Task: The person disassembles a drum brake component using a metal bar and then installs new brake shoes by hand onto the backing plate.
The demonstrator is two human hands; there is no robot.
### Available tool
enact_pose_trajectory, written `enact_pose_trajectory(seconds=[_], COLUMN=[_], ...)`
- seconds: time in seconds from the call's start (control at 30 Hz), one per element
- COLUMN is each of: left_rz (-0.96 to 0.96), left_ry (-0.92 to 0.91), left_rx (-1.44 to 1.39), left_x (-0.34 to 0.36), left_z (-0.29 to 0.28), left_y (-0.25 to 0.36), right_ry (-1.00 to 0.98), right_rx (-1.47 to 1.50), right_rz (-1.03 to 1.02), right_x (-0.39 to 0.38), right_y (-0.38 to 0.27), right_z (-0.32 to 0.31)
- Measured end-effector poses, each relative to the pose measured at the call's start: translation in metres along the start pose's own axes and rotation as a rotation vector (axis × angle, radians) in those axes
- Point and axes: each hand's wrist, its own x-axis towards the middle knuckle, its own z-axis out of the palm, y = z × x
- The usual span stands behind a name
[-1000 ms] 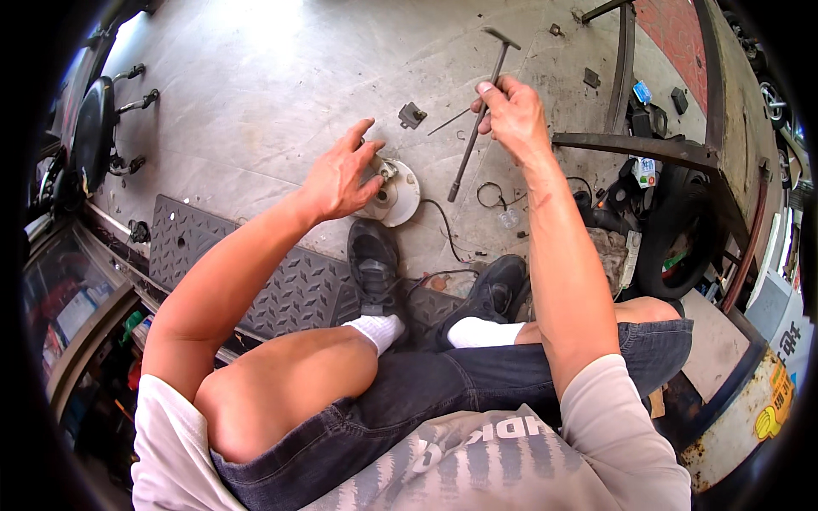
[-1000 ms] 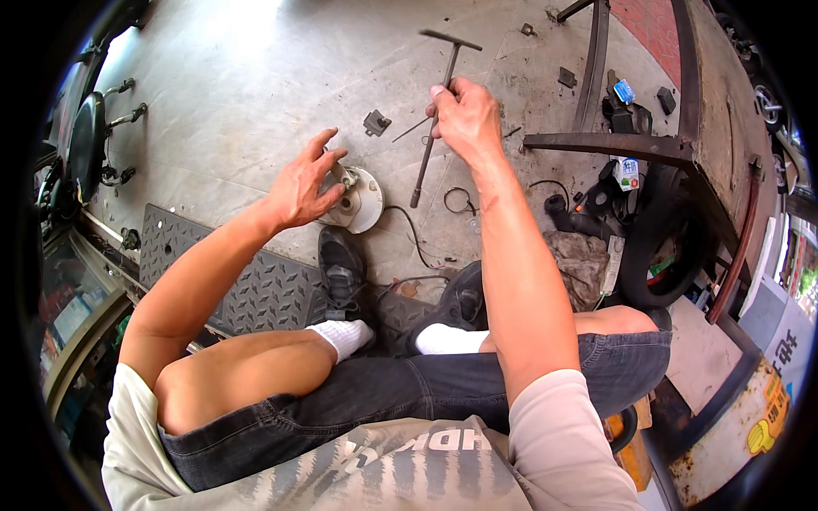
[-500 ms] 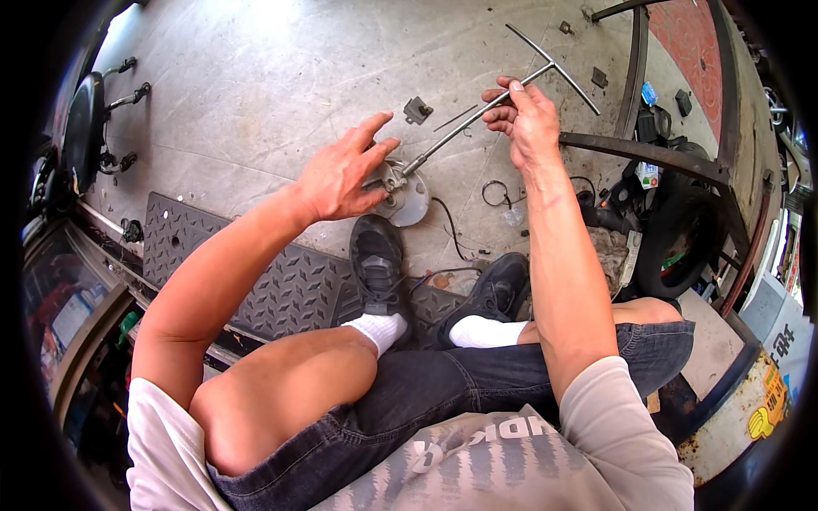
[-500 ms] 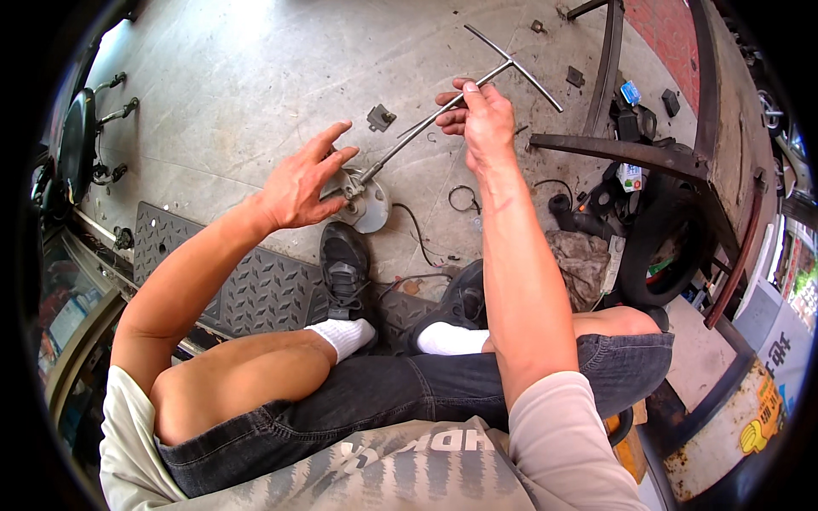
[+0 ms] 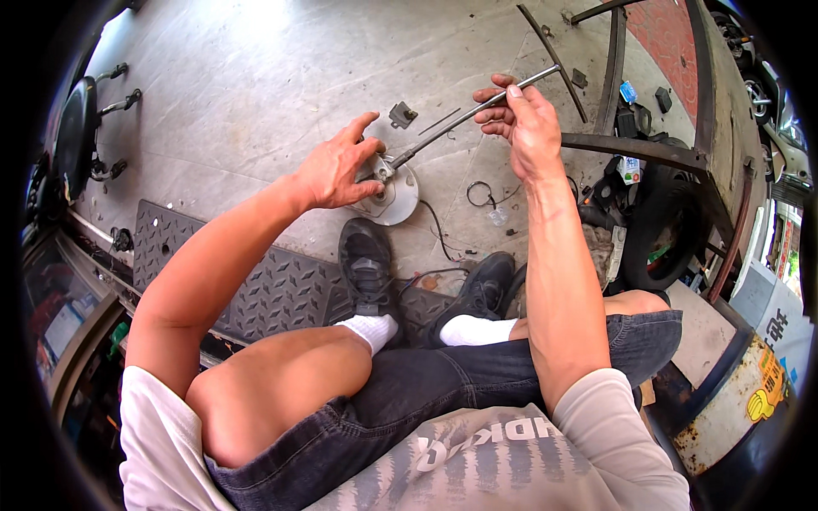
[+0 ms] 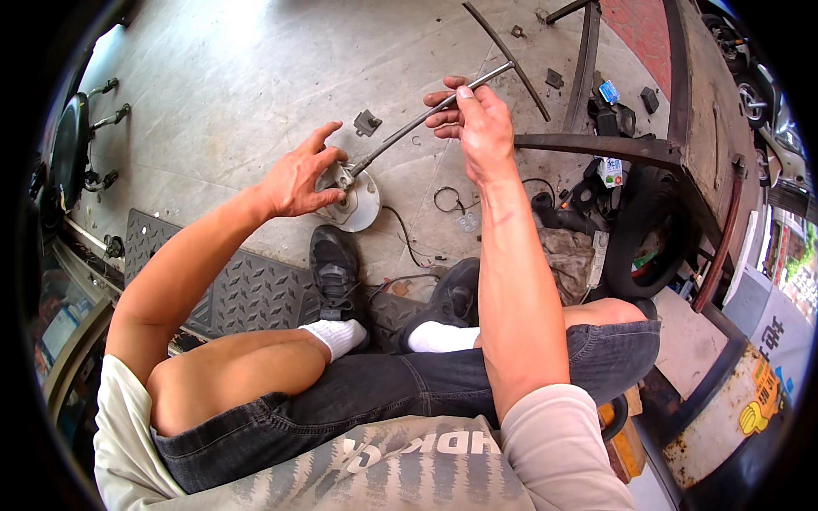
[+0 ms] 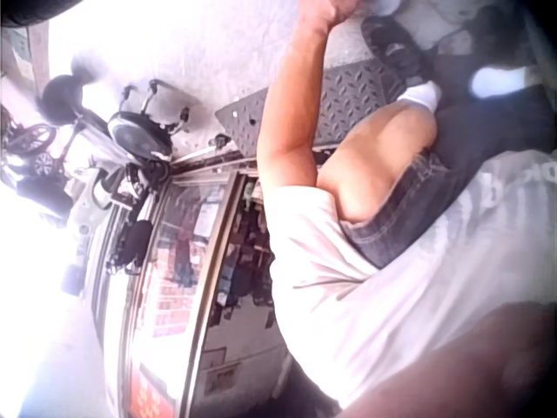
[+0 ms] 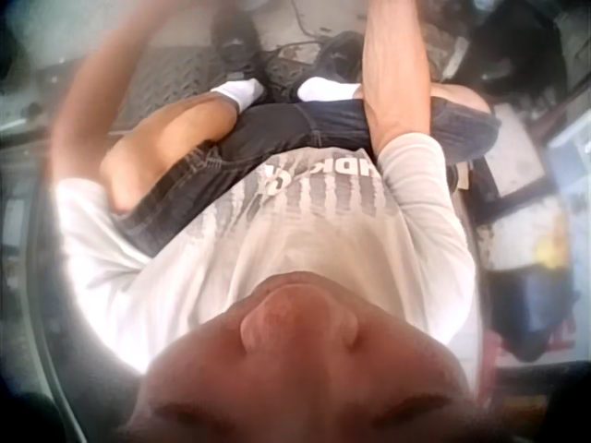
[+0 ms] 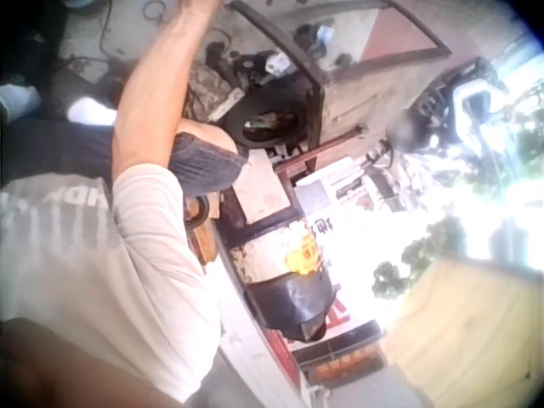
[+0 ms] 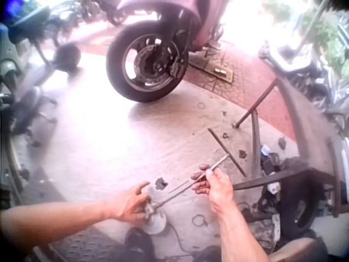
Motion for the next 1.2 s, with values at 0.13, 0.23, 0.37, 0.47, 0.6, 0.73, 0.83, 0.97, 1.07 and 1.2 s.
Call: enact_pose_trajectory(seconds=[0.13,0.23,0.37,0.47,0.6,0.73,0.83,0.97,1.07,1.2], left_rz=[-0.036,-0.045,-0.055,-0.054,-0.054,-0.055,-0.051,-0.057,-0.054,-0.075], left_ry=[0.051,0.037,0.033,0.036,0.041,0.031,0.029,0.008,0.013,0.015], left_rx=[0.038,0.072,0.069,0.054,0.055,0.066,0.078,0.089,0.092,0.126], left_x=[0.01,0.012,0.014,0.012,0.012,0.014,0.015,0.015,0.018,0.018], left_z=[0.005,0.005,0.004,0.005,0.006,0.007,0.006,0.004,0.005,0.007], left_y=[-0.007,-0.008,-0.005,-0.007,-0.005,-0.009,-0.012,-0.008,-0.008,-0.008], right_ry=[-0.008,-0.007,-0.003,0.078,0.235,0.259,0.079,-0.029,-0.131,-0.12], right_rx=[-0.025,-0.005,-0.064,-0.115,-0.229,-0.139,0.216,0.508,0.649,0.512], right_rz=[-0.014,-0.003,0.033,-0.006,-0.043,-0.04,-0.022,0.078,0.115,0.203], right_x=[0.0,0.008,0.027,0.035,0.041,0.044,0.041,0.04,0.039,0.038], right_y=[-0.001,0.007,0.012,0.017,0.023,0.025,0.027,0.02,0.009,-0.014], right_z=[0.002,0.002,-0.001,0.006,0.015,0.019,0.018,0.011,-0.001,0.002])
